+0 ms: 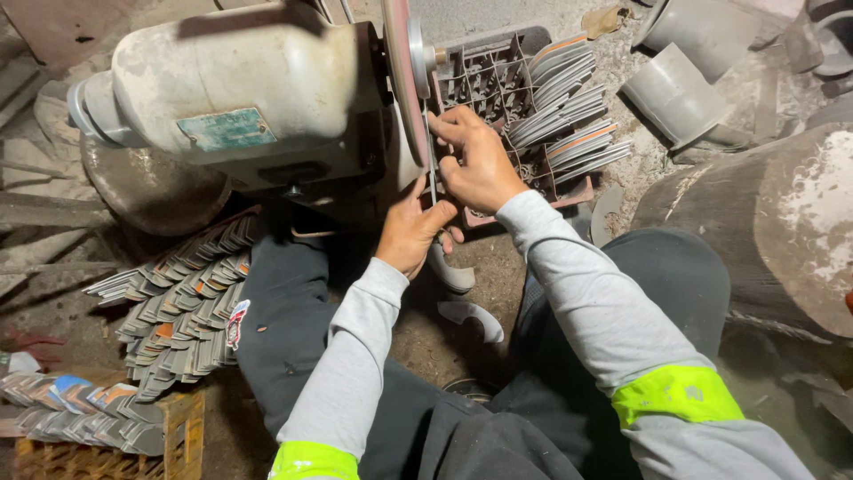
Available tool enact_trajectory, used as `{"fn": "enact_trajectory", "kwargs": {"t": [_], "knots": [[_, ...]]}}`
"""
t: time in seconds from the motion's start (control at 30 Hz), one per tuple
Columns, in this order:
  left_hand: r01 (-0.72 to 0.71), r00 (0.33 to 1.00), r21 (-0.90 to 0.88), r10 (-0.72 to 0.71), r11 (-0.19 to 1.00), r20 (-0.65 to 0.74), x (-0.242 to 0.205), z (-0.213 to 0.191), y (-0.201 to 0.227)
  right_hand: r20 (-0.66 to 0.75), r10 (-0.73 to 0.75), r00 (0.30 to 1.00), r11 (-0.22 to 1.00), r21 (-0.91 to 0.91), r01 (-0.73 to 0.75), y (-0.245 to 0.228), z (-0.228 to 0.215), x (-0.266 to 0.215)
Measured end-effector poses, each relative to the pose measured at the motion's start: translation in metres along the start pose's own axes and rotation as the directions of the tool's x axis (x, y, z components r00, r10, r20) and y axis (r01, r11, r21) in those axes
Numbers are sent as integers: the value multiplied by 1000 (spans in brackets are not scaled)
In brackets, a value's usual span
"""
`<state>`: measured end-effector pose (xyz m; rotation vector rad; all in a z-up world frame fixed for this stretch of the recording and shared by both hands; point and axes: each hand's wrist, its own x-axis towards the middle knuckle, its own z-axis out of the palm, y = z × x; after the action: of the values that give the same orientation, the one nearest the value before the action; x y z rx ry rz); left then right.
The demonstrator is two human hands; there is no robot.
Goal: The person sits on the floor and repeatedly picks up small metal pieces from a crate, then grinds their edges against a bench grinder. After grinding, the person places the pieces back into the crate.
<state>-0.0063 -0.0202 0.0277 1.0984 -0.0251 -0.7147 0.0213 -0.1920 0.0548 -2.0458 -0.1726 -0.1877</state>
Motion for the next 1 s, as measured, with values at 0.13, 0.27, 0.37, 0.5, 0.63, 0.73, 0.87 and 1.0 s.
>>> {"fn": "enact_trajectory", "kwargs": {"t": [0.13,0.27,0.37,0.5,0.63,0.73,0.87,1.0], "knots": [[-64,998,105,63,992,6,-26,6,-16,12,-35,999,999,-33,35,-7,-4,-24],[-82,943,760,296,645,-150,-61,19,-33,293,42,955,993,90,-71,-8,-37,-57],[-179,816,967,576,180,44,-72,9,-27,463,258,848,845,318,-431,-8,-56,-71],[-203,831,940,557,272,19,-68,11,-20,384,220,897,782,480,-398,-16,-58,-73],[-101,965,608,225,787,-132,-50,20,-19,221,60,973,971,214,-109,-25,-38,-58],[-88,991,315,115,945,-69,-27,15,-14,102,-27,994,1000,-13,28,-23,-16,-32],[-68,996,235,78,970,-33,-7,4,-11,28,-53,998,997,-54,54,-17,-5,-12],[-88,995,243,96,966,-19,-19,1,-24,108,-47,993,999,-9,49,-16,-11,-28]]}}
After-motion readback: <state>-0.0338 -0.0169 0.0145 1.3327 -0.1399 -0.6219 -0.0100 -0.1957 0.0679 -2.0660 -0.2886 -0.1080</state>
